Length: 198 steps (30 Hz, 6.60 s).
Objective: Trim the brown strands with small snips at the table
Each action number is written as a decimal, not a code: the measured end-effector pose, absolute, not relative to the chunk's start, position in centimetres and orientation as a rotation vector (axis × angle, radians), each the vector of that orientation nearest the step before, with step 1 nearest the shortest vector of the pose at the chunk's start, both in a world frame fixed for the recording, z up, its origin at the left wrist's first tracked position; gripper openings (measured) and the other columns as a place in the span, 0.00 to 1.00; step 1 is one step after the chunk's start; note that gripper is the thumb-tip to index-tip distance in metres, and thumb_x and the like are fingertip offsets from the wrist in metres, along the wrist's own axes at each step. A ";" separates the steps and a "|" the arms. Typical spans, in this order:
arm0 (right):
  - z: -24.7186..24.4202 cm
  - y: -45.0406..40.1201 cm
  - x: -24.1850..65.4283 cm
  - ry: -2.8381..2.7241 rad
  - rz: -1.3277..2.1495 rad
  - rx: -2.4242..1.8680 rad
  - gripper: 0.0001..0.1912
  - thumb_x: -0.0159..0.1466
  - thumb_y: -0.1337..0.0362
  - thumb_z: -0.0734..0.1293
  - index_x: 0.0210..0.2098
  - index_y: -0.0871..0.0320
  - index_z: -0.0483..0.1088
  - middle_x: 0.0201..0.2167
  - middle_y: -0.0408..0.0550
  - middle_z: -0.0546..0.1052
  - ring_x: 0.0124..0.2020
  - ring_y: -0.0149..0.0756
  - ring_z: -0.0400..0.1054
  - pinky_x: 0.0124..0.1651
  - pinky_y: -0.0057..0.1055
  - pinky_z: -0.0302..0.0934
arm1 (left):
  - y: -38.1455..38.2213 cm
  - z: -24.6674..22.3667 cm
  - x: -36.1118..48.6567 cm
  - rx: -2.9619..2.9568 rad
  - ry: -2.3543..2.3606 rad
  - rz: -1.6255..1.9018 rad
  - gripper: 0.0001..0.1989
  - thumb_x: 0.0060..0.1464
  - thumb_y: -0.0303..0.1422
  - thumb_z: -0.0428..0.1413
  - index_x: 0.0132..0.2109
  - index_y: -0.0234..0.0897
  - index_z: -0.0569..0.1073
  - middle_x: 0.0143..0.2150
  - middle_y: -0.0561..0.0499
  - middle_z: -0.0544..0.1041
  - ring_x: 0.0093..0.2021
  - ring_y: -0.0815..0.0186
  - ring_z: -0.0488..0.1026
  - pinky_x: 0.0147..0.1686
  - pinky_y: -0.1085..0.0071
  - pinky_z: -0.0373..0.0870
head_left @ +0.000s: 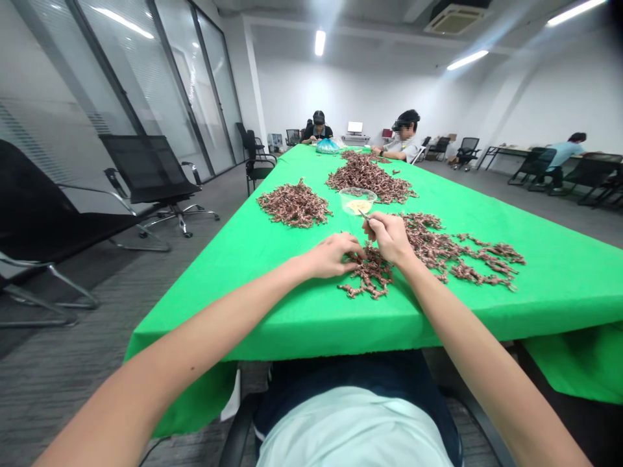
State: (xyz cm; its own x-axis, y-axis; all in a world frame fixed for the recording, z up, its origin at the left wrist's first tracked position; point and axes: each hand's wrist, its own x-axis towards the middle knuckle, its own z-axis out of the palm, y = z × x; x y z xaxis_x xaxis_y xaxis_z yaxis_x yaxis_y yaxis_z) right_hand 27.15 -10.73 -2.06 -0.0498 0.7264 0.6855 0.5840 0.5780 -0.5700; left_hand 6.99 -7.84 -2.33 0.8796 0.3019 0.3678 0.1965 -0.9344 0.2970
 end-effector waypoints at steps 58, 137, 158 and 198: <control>-2.0 -12.3 25.0 -1.905 -0.414 -1.149 0.16 0.72 0.55 0.56 0.36 0.56 0.70 0.31 0.51 0.74 0.33 0.40 0.67 0.38 0.36 0.59 | -5.9 0.2 4.6 1.754 0.458 1.048 0.25 0.52 0.54 0.65 0.33 0.33 0.83 0.42 0.42 0.83 0.33 0.67 0.79 0.34 0.69 0.77; -1.9 -13.5 24.0 -2.145 -1.183 -0.890 0.18 0.73 0.52 0.58 0.45 0.59 0.70 0.33 0.52 0.73 0.36 0.42 0.63 0.37 0.38 0.52 | -8.4 -1.4 -0.7 1.696 0.548 0.791 0.22 0.46 0.45 0.71 0.44 0.36 0.85 0.44 0.41 0.85 0.39 0.61 0.82 0.41 0.70 0.79; -2.3 -13.5 23.8 -2.132 -1.135 -0.904 0.19 0.73 0.50 0.59 0.37 0.57 0.71 0.27 0.49 0.71 0.31 0.39 0.60 0.33 0.38 0.49 | -8.4 -1.2 -0.7 1.827 0.566 0.817 0.20 0.47 0.42 0.71 0.46 0.37 0.85 0.45 0.42 0.85 0.45 0.57 0.83 0.50 0.63 0.79; -1.4 -13.8 23.0 -2.138 -0.007 -0.972 0.21 0.70 0.50 0.63 0.31 0.59 0.76 0.22 0.45 0.74 0.23 0.30 0.62 0.30 0.30 0.53 | -8.2 -0.9 -0.8 1.880 0.568 0.877 0.19 0.47 0.41 0.71 0.46 0.38 0.85 0.47 0.41 0.84 0.48 0.54 0.82 0.55 0.60 0.77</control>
